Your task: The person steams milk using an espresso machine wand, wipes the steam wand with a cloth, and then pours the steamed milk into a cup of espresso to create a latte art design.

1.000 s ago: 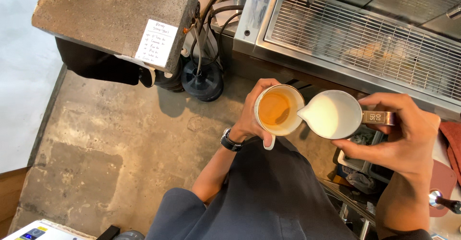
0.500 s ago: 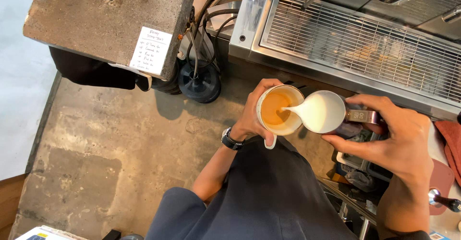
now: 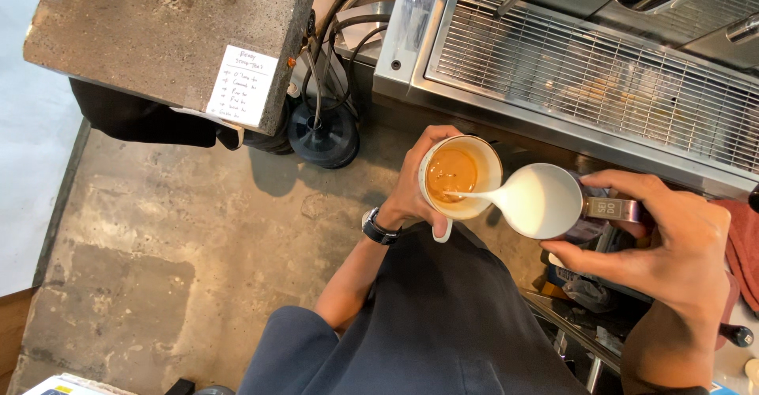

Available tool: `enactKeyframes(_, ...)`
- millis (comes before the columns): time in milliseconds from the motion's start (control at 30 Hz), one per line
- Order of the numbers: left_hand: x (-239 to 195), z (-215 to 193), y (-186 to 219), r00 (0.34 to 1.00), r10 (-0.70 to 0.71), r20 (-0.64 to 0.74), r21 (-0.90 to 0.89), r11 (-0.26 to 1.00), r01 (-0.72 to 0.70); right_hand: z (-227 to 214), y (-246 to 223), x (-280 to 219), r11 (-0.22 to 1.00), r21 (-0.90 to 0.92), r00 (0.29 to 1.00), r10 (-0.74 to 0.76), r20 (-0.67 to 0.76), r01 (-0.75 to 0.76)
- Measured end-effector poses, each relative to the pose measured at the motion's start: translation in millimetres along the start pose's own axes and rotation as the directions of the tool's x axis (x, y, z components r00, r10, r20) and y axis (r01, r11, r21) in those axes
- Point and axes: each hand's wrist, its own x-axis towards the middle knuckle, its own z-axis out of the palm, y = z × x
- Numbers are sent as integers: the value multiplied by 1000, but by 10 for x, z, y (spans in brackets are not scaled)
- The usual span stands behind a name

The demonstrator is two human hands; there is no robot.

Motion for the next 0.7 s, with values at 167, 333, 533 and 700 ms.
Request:
enactKeyframes(167,-8,2,21,1000,2,7,-121,993,-1,20,50,18,994,-83,997,-77,-11,76)
enactKeyframes(333,-35,3,43,1000,-21,8,-124,992,22,73,78,61,993,-99,997,-62,-44,57)
enactKeyframes(533,-26,-32,65,1000,-6,-15,-25,1000,6,28,12,75,997,-49,997,-68,-37,66)
enactKeyframes(700,-27,-69,60,999,14,-42,2,1000,-14,12,-18,20,998,-57,1000,-17,-5,16)
